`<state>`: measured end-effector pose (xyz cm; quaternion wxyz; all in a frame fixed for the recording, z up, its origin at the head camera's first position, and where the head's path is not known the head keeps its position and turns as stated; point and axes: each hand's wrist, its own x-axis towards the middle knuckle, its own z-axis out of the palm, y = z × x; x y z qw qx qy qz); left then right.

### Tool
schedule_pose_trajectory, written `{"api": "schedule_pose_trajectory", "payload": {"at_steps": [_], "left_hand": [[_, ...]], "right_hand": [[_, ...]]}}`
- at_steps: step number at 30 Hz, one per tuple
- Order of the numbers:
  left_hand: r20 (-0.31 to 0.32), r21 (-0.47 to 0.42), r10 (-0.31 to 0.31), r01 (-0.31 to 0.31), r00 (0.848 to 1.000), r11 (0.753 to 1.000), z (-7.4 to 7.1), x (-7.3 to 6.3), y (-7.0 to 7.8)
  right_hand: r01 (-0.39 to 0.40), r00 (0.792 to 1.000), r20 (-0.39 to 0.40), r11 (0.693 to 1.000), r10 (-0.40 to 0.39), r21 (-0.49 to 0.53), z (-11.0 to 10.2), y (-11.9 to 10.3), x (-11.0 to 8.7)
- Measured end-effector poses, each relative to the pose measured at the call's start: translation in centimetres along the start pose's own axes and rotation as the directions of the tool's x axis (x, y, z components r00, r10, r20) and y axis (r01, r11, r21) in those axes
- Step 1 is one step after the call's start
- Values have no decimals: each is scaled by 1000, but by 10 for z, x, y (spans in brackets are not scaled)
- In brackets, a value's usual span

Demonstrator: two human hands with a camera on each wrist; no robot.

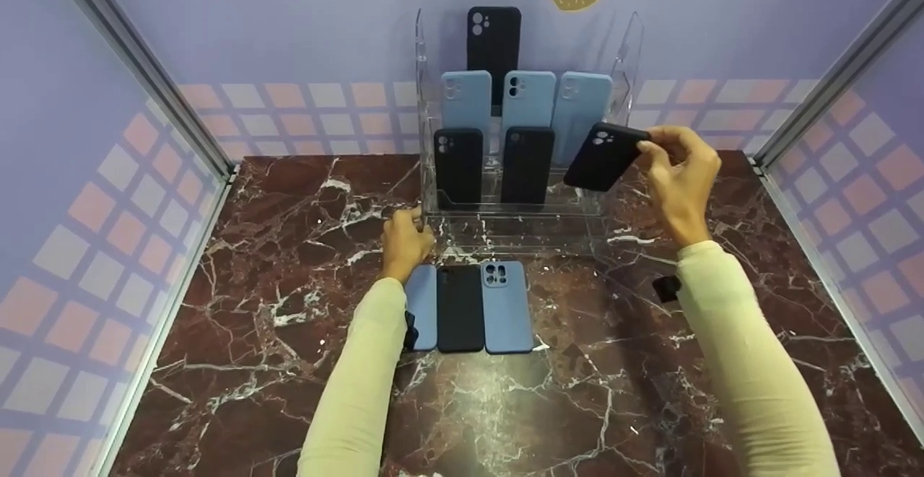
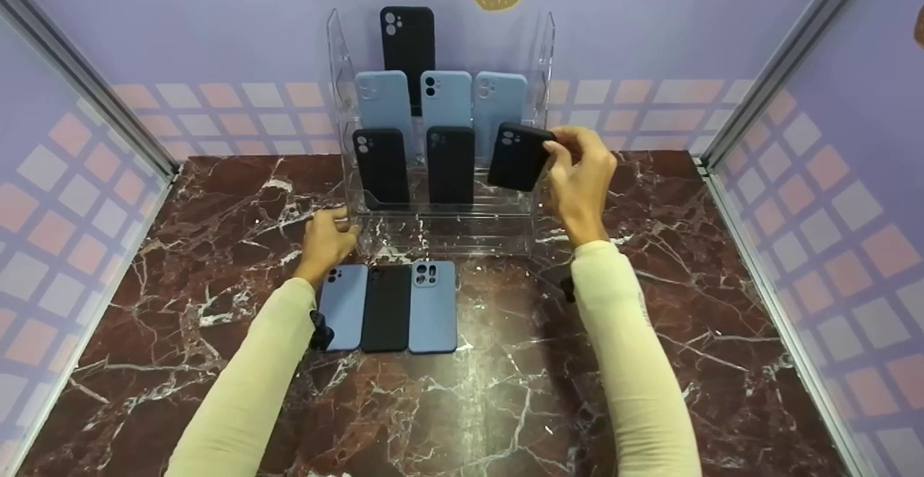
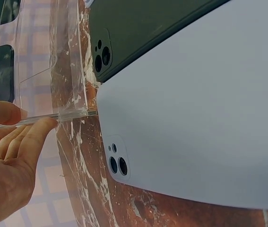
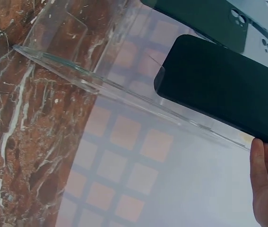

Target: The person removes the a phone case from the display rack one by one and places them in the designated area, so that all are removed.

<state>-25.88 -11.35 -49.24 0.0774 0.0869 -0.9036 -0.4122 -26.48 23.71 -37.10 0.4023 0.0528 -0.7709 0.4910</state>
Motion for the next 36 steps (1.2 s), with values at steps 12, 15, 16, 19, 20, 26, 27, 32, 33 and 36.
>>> {"api": "schedule_pose_trajectory", "payload": {"at_steps": [12, 15, 16, 19, 20, 26, 27, 32, 33, 36], "left_hand": [[-3, -4, 0, 0, 1000, 1000, 0, -1, -1], [-8, 5, 8, -8, 1000, 1000, 0, -1, 0], [-10, 4, 9, -9, 1000, 1000, 0, -2, 0], [-11, 6, 9, -9, 1000, 1000, 1, -2, 0], [-12, 4, 7, -7, 1000, 1000, 1, -2, 0], [-2, 4, 6, -6, 1000, 1000, 1, -2, -1], [0, 6, 3, -3, 1000, 1000, 1, -2, -2], [-8, -1, 2, -2, 1000, 1000, 2, -1, -3], [-9, 1, 7, -7, 1000, 1000, 2, -1, -3], [-4, 4, 16, -16, 1000, 1000, 2, 0, -3]], "right_hand": [[-5, 1000, 30, 997, 3, 77, -18, -28, -17], [-23, 997, 71, 996, 17, 83, -21, -25, -24], [-28, 996, 87, 997, 22, 78, -21, -24, -26], [-52, 990, 134, 997, 44, 53, -22, -19, -34], [-63, 987, 151, 997, 56, 42, -22, -17, -36], [-153, 946, 291, 988, 142, 12, -22, -4, -53], [-172, 934, 319, 985, 159, 12, -21, 0, -56], [-231, 883, 411, 972, 227, -40, -16, 34, -73], [-240, 872, 426, 969, 242, -59, -15, 41, -76], [-262, 838, 464, 958, 288, -120, -13, 52, -86]]}}
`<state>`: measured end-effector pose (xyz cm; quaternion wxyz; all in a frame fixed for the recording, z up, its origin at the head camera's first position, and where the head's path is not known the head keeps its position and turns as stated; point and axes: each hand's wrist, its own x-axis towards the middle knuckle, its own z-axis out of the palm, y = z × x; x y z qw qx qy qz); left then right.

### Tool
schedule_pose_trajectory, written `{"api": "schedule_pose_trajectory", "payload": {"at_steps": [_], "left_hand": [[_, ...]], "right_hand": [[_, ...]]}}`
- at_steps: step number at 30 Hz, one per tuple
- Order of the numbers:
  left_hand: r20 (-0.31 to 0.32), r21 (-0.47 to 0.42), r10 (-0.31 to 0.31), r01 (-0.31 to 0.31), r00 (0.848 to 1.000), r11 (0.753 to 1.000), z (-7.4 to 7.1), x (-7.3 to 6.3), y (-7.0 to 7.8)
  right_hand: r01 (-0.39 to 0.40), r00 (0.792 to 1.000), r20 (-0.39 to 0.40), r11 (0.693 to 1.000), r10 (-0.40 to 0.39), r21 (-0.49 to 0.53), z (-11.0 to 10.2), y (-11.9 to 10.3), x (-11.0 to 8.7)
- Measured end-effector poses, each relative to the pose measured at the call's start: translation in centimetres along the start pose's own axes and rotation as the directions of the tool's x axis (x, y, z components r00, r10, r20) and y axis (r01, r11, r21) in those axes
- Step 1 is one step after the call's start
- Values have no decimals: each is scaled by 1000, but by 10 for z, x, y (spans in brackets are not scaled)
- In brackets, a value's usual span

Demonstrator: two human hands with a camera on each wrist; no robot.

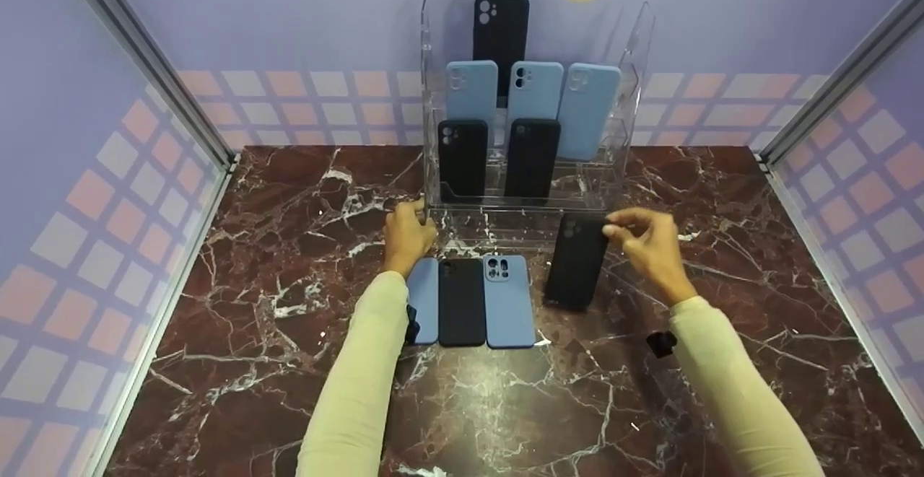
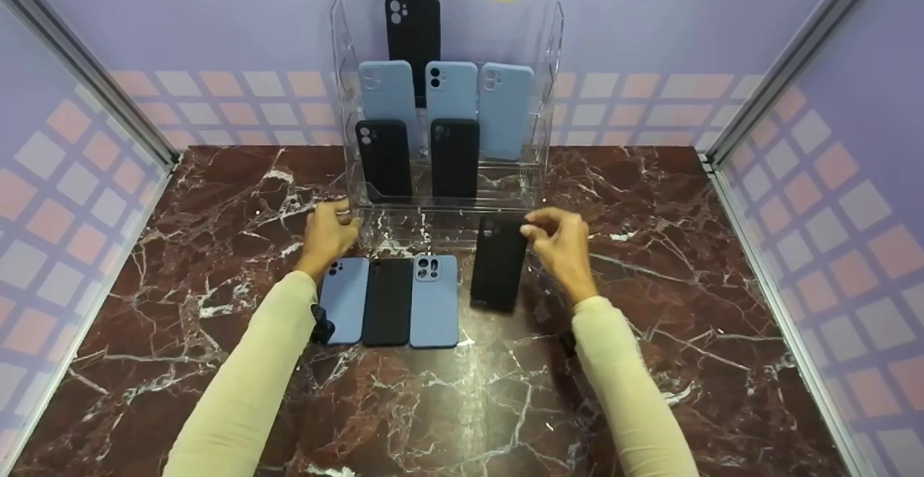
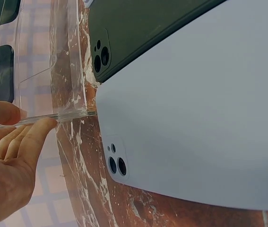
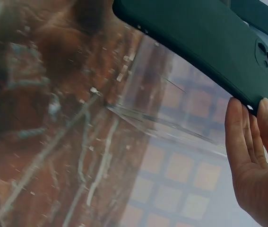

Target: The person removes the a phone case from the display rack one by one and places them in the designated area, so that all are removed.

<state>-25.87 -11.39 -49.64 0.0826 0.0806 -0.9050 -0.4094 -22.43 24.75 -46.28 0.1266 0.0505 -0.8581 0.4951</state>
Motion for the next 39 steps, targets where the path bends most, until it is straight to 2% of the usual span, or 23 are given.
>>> {"api": "schedule_pose_trajectory", "payload": {"at_steps": [5, 10, 15, 27, 36, 39], "left_hand": [[10, -12, -6, 6, 1000, 1000, -1, 0, 2], [14, -29, -15, 15, 1000, 999, 0, 0, 2], [2, -33, -15, 15, 1000, 999, 0, 0, 1], [-5, -18, -18, 18, 1000, 1000, 0, 0, 2], [-8, -6, -7, 7, 1000, 1000, 0, -1, 2], [-2, -3, -10, 10, 1000, 1000, -1, -1, 3]], "right_hand": [[-52, 996, 65, 998, 53, -26, 8, 9, -8], [-88, 992, 91, 995, 91, -36, 16, 15, -14], [-88, 992, 79, 990, 97, -110, 25, 20, -16], [-54, 994, 84, 976, 73, -209, 42, 29, -18], [-96, 989, 80, 948, 125, -304, 52, 32, -17], [-109, 987, 82, 946, 140, -307, 55, 32, -18]]}}
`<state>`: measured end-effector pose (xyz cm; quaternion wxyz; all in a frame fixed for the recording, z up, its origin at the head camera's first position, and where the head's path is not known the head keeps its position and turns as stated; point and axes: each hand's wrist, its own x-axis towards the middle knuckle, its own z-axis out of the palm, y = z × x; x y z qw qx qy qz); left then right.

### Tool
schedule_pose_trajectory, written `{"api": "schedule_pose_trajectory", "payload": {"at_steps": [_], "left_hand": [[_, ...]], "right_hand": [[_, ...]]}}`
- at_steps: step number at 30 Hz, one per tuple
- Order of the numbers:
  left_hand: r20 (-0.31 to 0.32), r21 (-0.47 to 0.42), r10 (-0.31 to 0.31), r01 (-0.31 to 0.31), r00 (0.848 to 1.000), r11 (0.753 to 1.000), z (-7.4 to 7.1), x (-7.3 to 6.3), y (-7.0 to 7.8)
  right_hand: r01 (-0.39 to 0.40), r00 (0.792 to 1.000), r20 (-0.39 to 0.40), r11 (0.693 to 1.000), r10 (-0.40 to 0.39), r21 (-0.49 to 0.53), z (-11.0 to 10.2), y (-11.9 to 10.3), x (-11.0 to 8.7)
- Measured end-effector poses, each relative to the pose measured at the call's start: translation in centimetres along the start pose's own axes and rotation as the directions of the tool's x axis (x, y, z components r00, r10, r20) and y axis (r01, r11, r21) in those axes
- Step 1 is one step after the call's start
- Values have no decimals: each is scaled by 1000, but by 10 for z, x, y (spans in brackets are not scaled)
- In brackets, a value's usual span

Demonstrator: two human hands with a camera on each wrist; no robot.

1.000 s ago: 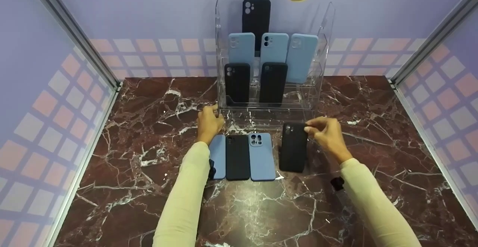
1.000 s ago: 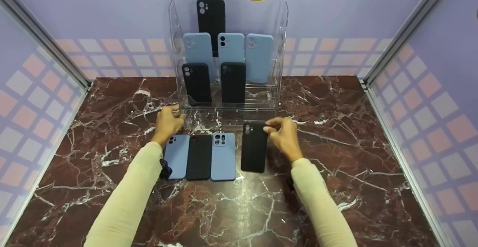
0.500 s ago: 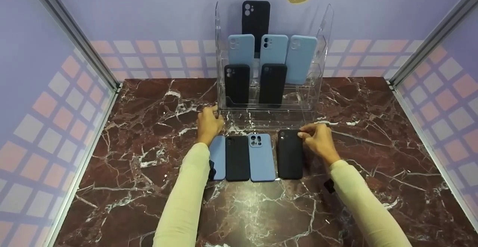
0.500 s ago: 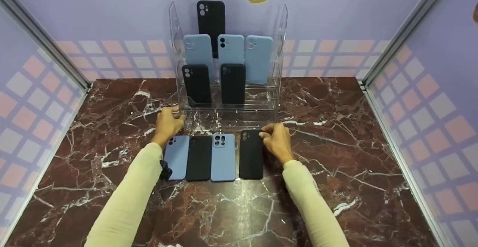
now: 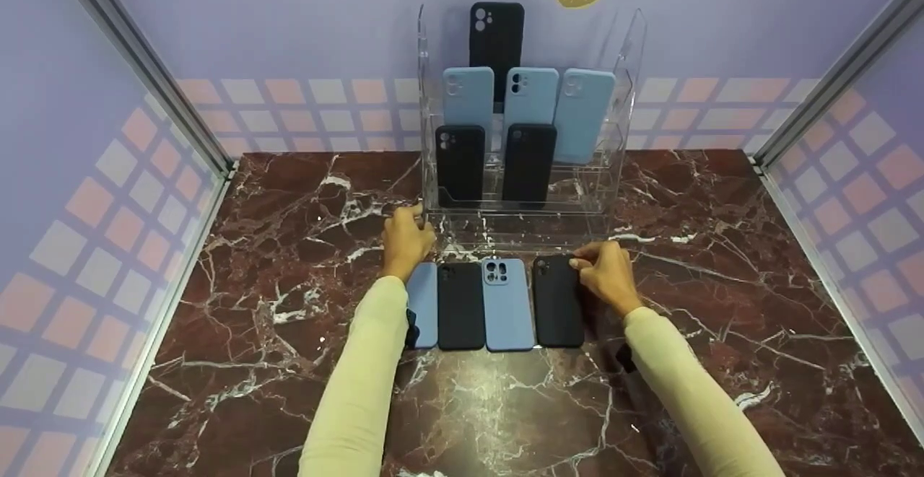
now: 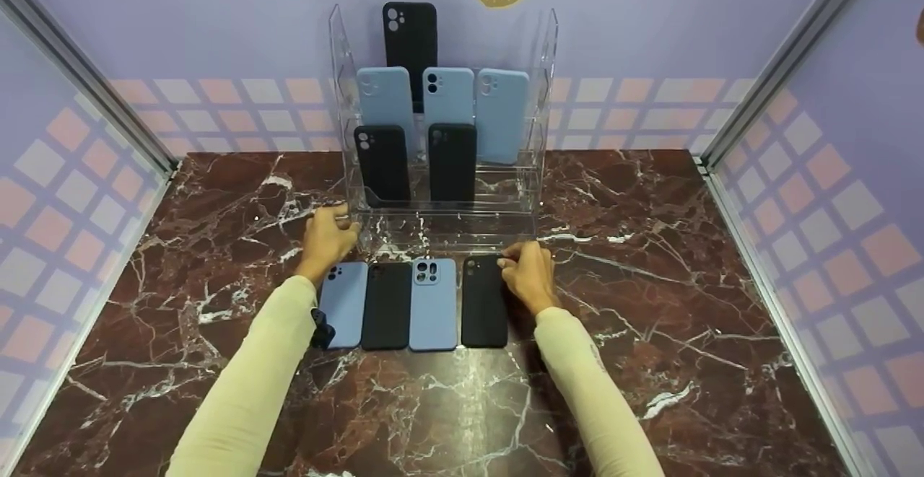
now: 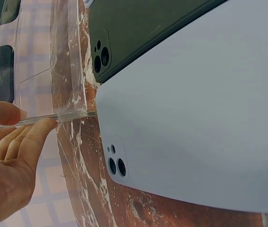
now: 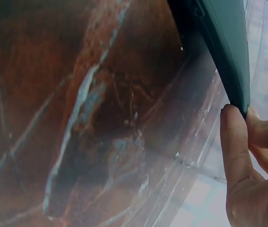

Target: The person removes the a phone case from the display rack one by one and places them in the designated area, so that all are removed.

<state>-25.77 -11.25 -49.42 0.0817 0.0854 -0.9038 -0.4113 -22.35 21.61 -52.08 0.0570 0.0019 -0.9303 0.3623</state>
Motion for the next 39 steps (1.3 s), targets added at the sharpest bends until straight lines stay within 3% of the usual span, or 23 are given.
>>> {"api": "schedule_pose_trajectory", "payload": {"at_steps": [19, 39], "left_hand": [[3, -18, -17, 17, 1000, 1000, 0, -1, 1], [20, -12, -27, 27, 999, 1000, -2, -1, 1]], "right_hand": [[-47, 998, 39, 999, 46, 15, 20, -8, 3], [9, 998, 55, 1000, -10, 19, 36, -25, 3]]}}
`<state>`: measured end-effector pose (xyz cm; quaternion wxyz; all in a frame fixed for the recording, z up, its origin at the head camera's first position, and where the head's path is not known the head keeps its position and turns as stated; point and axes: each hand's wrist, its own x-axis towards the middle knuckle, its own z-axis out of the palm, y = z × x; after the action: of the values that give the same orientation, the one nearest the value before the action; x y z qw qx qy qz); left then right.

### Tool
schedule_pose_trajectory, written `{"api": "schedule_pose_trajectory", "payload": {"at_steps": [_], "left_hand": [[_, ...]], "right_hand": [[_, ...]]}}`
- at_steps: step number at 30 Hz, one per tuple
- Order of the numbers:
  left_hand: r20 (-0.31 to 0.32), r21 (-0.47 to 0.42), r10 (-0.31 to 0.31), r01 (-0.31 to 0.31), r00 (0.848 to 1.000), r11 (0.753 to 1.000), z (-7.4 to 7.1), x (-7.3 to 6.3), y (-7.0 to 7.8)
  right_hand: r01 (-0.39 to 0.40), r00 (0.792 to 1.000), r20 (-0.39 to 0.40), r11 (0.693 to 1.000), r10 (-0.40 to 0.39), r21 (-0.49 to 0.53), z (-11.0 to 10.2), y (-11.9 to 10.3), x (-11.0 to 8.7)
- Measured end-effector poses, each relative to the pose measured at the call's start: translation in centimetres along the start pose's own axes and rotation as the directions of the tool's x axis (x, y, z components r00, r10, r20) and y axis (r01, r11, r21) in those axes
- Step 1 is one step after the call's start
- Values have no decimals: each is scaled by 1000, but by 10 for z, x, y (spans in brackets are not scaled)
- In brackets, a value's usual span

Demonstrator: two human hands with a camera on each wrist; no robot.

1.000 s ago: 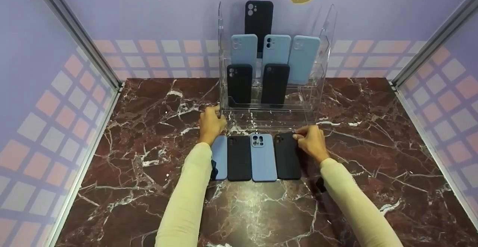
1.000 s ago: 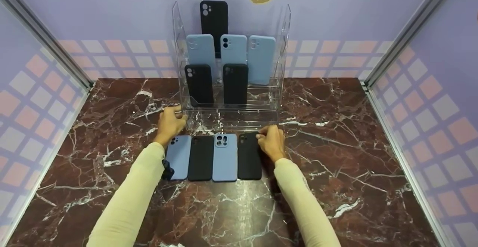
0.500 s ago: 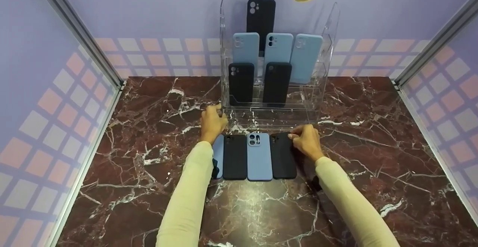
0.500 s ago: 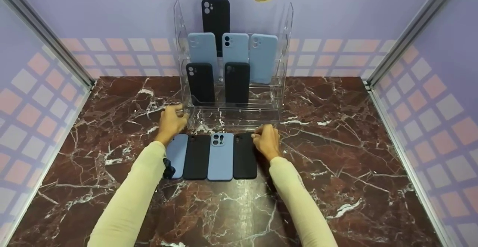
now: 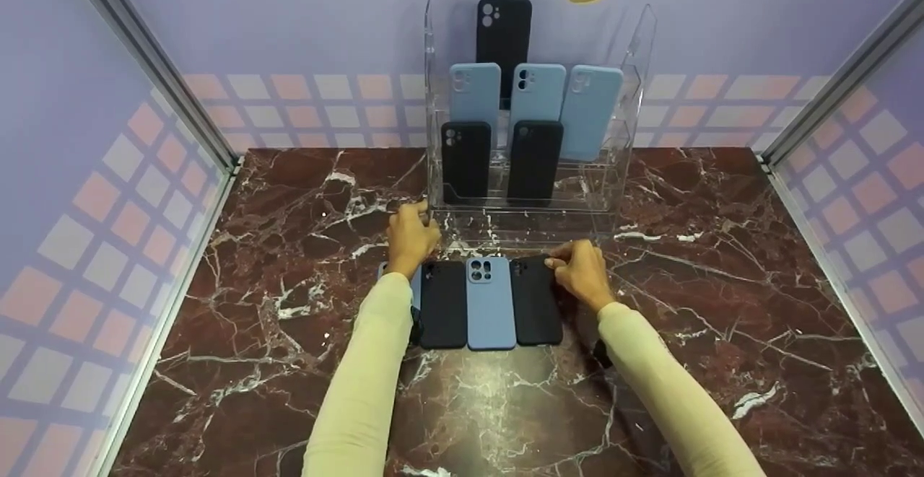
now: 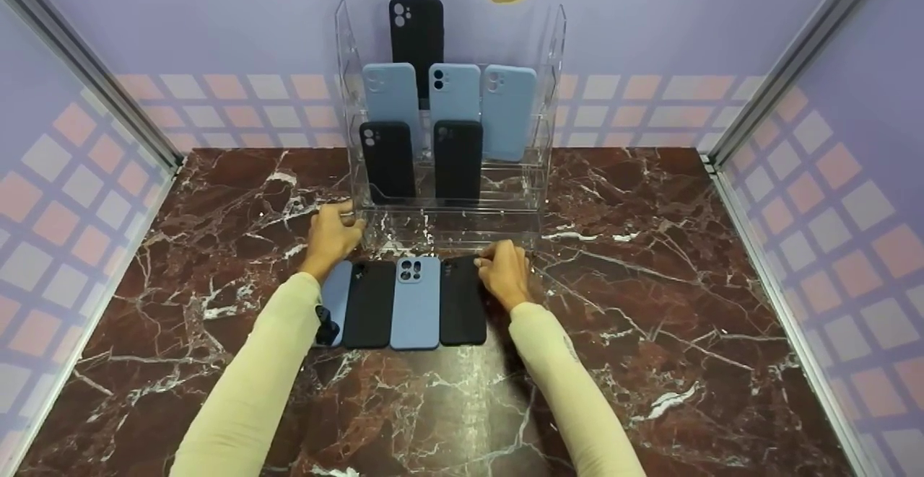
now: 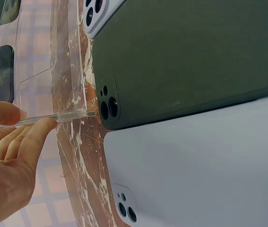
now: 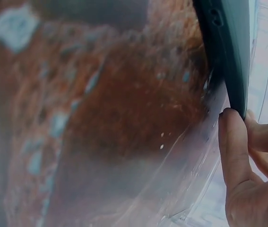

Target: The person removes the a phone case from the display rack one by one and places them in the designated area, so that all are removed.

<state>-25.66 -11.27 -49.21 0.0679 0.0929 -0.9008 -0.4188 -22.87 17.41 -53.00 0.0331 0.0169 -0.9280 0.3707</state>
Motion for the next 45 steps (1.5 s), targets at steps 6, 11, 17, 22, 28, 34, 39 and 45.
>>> {"api": "schedule_pose_trajectory", "payload": {"at_steps": [6, 11, 17, 22, 28, 34, 39, 45], "left_hand": [[-4, -4, 1, -1, 1000, 1000, 0, 1, -1], [-5, 8, -1, 1, 1000, 1000, 0, 2, -1], [-16, 6, 2, -2, 1000, 1000, 1, 2, -2], [-15, 13, 11, -11, 1000, 1000, 1, 0, 0], [-11, 4, 21, -21, 1000, 1000, 0, 0, 1], [-3, -7, 19, -19, 1000, 1000, 0, 1, 1], [-12, -5, 20, -20, 1000, 1000, 0, 1, 1], [-16, -19, 20, -21, 1000, 1000, 1, 0, 0]], "right_hand": [[44, 999, -16, 999, -44, -5, -2, 0, -1], [69, 997, -28, 998, -69, -2, -8, -4, -1], [103, 993, -59, 994, -101, 21, -23, -19, 2], [124, 989, -80, 992, -121, 35, -42, -37, 13], [143, 979, -154, 988, -134, 51, -66, -58, 35], [198, 949, -262, 978, -176, 59, -81, -73, 57], [261, 927, -290, 964, -236, 52, -85, -84, 70], [267, 925, -287, 963, -247, 30, -82, -93, 81]]}}
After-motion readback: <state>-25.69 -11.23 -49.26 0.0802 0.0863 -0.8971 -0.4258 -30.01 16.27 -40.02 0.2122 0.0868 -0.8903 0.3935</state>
